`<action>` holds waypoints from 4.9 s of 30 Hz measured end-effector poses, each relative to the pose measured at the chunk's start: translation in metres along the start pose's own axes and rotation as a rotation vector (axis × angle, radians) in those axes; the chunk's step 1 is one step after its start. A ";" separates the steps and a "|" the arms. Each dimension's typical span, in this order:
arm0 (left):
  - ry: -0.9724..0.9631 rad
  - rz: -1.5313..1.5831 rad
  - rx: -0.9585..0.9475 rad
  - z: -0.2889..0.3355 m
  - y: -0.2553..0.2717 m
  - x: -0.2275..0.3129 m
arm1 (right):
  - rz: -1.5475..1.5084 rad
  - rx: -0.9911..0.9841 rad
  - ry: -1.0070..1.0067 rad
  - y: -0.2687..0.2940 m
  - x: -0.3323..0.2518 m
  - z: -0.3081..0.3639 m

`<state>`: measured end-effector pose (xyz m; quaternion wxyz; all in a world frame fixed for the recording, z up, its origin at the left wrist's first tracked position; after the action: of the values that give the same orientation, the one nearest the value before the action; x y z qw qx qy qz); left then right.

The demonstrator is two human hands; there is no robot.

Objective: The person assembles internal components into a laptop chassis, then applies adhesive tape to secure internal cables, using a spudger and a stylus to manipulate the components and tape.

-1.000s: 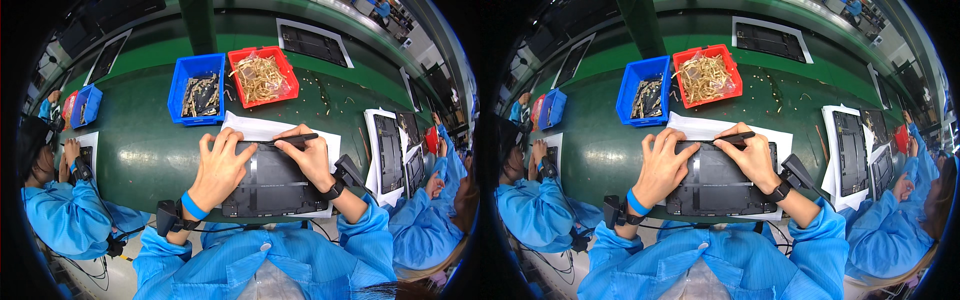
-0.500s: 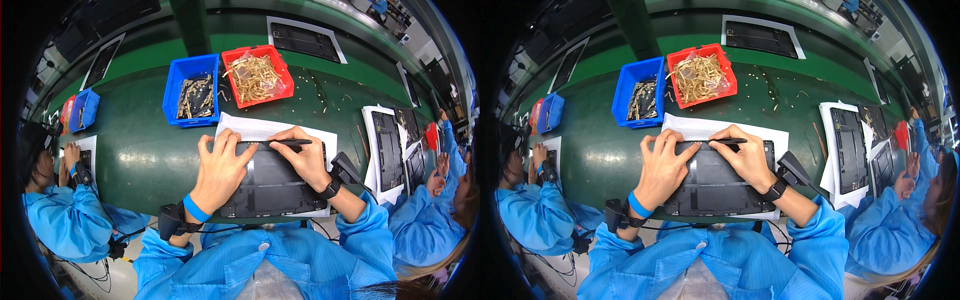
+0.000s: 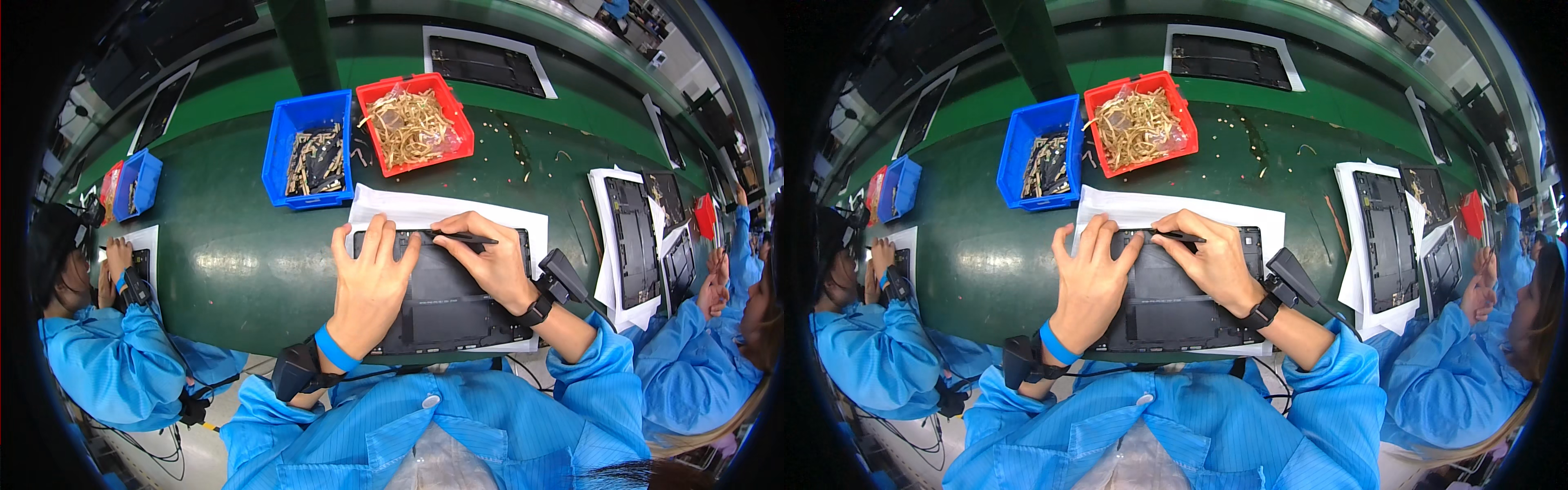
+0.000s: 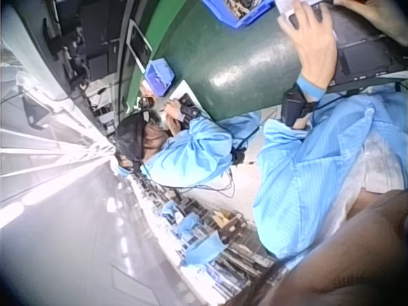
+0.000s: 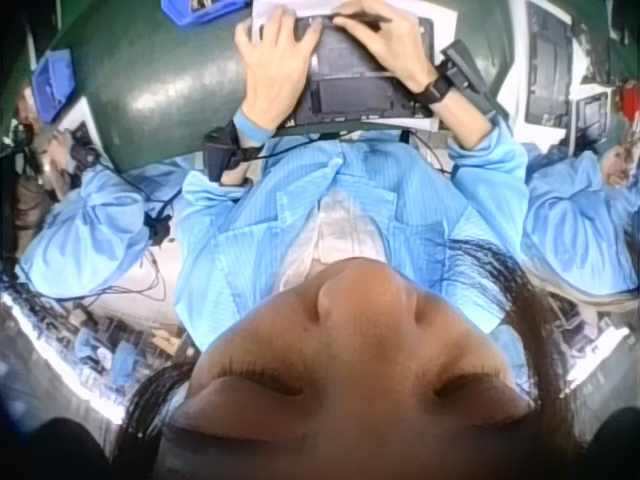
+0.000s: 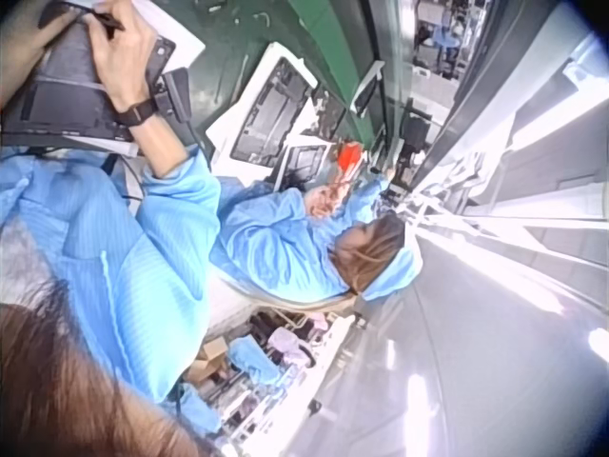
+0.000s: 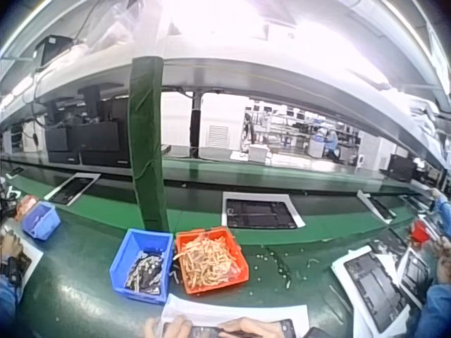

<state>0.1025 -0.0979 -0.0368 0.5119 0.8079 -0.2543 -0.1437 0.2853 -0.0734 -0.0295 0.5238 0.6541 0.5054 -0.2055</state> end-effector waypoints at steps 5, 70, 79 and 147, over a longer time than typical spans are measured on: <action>-0.004 0.039 -0.016 -0.003 0.001 -0.001 | 0.075 0.010 0.120 0.001 0.000 0.000; -0.032 0.656 -0.146 -0.054 -0.014 -0.039 | 0.028 0.096 0.008 -0.002 -0.005 0.009; -0.146 0.587 -0.129 -0.056 -0.018 -0.037 | 0.028 0.100 -0.010 -0.002 -0.002 0.009; -0.012 0.215 0.036 -0.016 0.006 -0.041 | 0.587 -0.440 0.315 -0.005 -0.005 -0.044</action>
<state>0.0747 -0.0650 -0.0256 0.5083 0.7841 -0.3450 -0.0885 0.2677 -0.0370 -0.0113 0.6040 0.6664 0.4032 0.1688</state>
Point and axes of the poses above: each hand's wrist, its own z-axis away from the middle knuckle, its own y-axis out of the back of the hand, x = y × z, the point moved 2 cm from there along -z, towards the middle knuckle, and after that the axes turned 2 degrees about -x, right-handed, at the moved point
